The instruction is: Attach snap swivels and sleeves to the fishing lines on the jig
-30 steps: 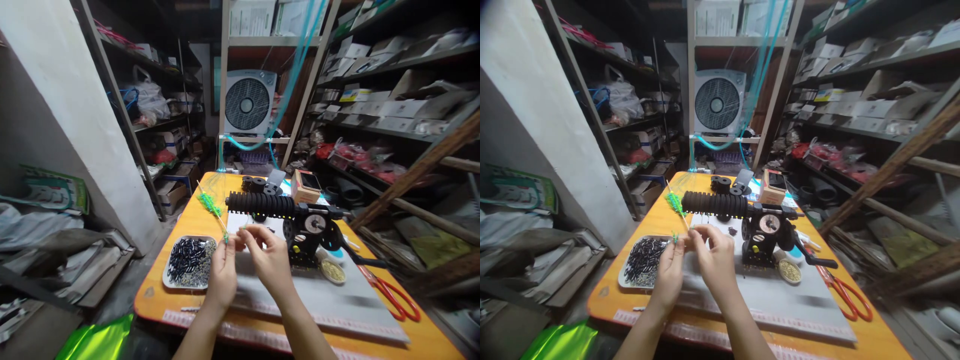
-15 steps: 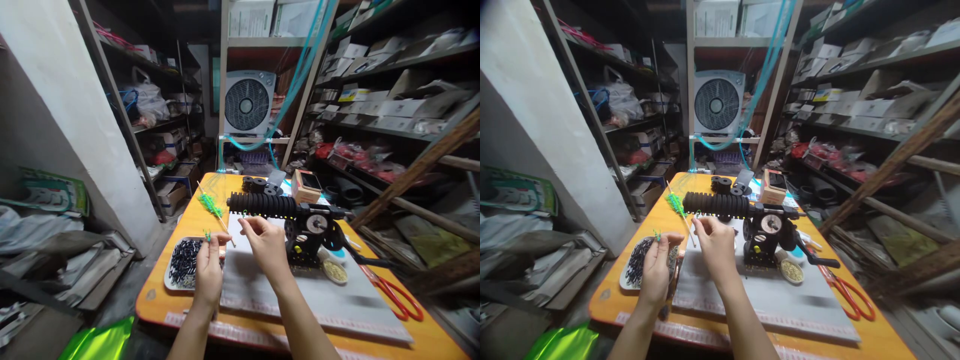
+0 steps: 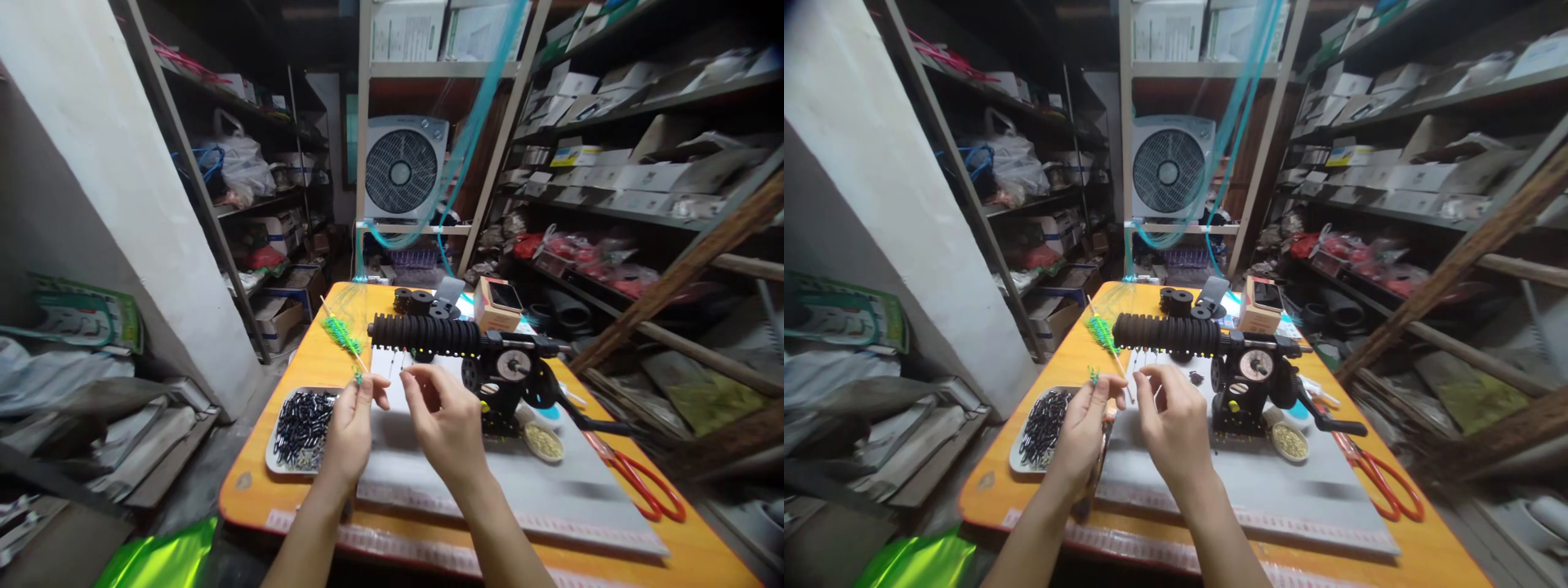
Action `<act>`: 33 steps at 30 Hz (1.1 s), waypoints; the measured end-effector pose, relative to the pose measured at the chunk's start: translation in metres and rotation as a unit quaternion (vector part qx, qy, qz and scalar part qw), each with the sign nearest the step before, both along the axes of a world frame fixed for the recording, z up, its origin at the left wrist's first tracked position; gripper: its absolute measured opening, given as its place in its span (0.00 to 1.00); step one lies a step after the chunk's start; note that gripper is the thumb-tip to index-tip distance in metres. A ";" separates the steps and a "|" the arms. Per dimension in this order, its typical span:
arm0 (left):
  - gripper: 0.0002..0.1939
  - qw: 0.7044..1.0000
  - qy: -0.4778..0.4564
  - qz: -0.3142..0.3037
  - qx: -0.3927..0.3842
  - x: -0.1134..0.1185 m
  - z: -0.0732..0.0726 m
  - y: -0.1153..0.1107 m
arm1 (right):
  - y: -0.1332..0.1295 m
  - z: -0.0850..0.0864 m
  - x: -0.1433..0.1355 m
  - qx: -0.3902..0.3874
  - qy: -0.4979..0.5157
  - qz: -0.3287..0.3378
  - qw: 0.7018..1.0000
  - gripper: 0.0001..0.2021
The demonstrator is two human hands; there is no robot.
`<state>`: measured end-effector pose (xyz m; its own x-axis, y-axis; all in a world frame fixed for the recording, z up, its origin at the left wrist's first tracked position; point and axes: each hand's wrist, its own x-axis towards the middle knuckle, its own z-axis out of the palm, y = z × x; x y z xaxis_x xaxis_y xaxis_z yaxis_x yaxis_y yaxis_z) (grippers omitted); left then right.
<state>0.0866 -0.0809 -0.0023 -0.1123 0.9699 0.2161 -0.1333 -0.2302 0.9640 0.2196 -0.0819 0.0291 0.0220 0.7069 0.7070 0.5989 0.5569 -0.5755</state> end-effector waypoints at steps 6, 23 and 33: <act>0.20 0.999 0.014 -0.042 0.010 0.005 0.005 0.006 | 0.004 0.020 0.005 0.075 -0.038 0.001 0.996 0.09; 0.23 0.999 -0.033 -0.026 0.026 0.013 0.009 0.005 | 0.020 0.026 -0.004 0.074 -0.113 0.028 0.990 0.06; 0.23 0.992 -0.117 -0.021 0.030 0.033 0.008 0.027 | 0.043 0.016 0.013 0.095 -0.174 -0.072 0.978 0.20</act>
